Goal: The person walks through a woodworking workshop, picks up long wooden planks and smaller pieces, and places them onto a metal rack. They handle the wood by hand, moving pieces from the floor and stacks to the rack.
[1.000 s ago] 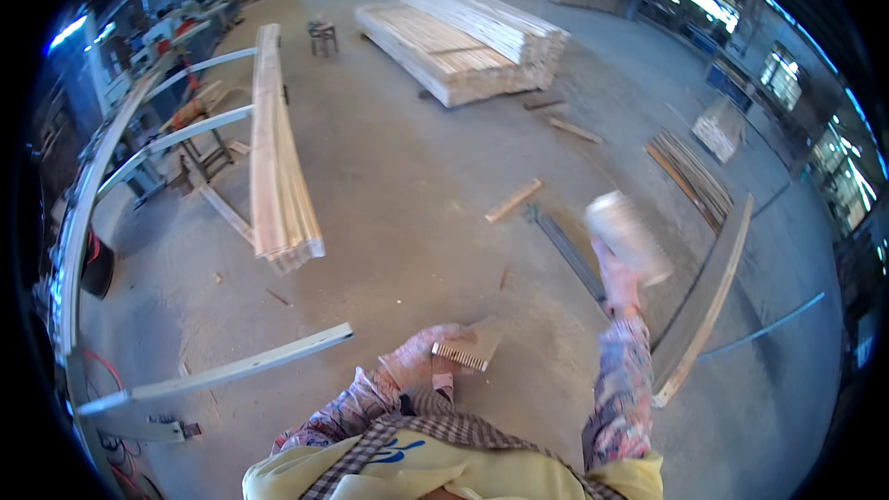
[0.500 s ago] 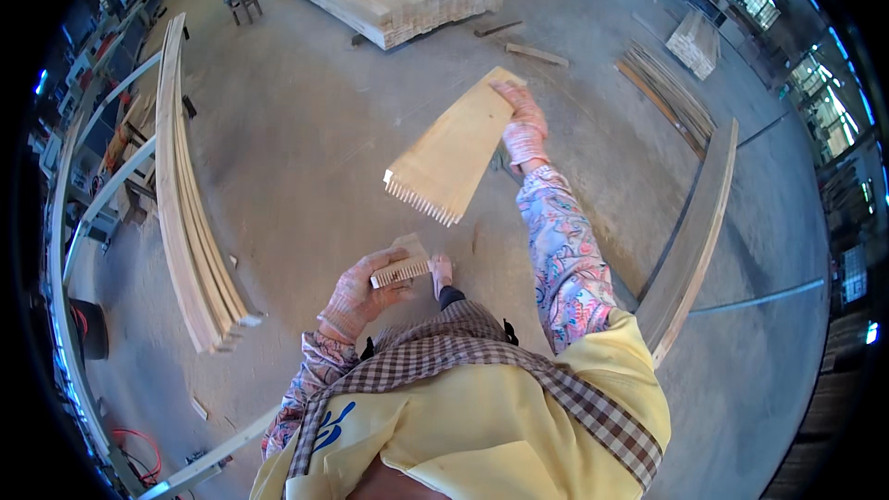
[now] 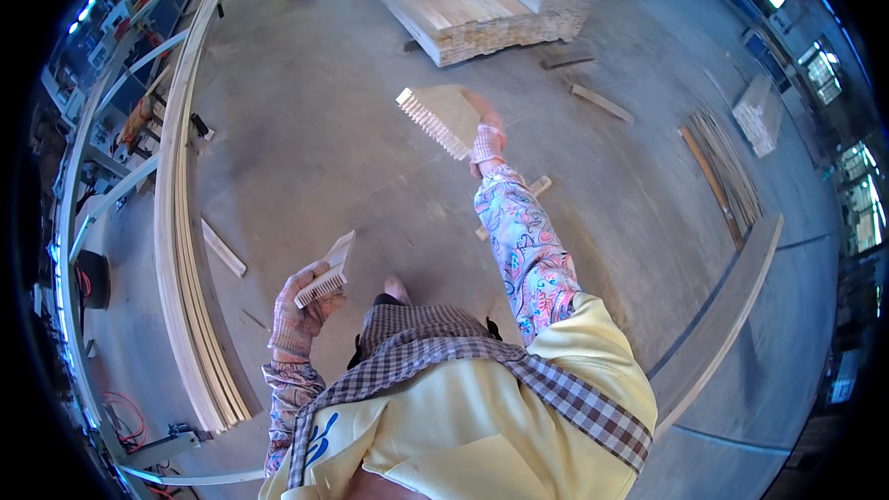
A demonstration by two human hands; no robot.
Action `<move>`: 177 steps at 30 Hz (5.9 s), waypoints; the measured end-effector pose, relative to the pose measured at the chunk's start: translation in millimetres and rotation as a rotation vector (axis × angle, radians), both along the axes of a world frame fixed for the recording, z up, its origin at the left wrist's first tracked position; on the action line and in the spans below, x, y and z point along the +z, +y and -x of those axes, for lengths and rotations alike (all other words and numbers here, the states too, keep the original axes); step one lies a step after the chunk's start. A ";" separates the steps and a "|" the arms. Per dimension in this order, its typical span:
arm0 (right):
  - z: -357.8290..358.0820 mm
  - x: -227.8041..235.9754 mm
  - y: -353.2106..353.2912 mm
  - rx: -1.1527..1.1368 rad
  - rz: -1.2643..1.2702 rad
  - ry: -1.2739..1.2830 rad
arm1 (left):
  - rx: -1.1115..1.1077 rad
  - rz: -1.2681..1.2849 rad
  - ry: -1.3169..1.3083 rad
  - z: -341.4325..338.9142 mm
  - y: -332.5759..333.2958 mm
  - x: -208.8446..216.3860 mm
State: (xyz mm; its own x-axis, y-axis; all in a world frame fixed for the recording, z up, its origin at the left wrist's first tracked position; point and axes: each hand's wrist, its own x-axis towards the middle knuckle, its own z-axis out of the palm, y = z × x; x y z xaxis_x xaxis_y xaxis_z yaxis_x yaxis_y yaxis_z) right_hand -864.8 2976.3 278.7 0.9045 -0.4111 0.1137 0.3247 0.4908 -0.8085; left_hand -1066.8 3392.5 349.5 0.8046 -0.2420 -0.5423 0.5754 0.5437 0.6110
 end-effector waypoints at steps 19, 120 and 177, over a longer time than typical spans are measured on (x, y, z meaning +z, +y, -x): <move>-265.3 205.3 67.4 0.700 0.954 0.282 | 0.279 0.005 0.339 -386.8 72.7 -62.1; -2180.7 -4.8 1348.0 3.173 1.117 0.233 | 2.570 0.585 0.845 -2241.7 417.4 -255.8; -1703.1 -7.8 1861.6 3.415 1.695 -0.917 | 3.360 1.049 0.197 -1998.2 978.0 -239.5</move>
State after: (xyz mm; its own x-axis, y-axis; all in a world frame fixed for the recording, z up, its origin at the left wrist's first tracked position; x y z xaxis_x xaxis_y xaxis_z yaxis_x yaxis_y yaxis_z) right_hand 838.3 4837.9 270.9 -0.7314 -0.2174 -0.6464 0.6462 0.0819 -0.7588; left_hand 931.4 4370.5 110.0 -0.3797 -0.0855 -0.9211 -0.6054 -0.7300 0.3173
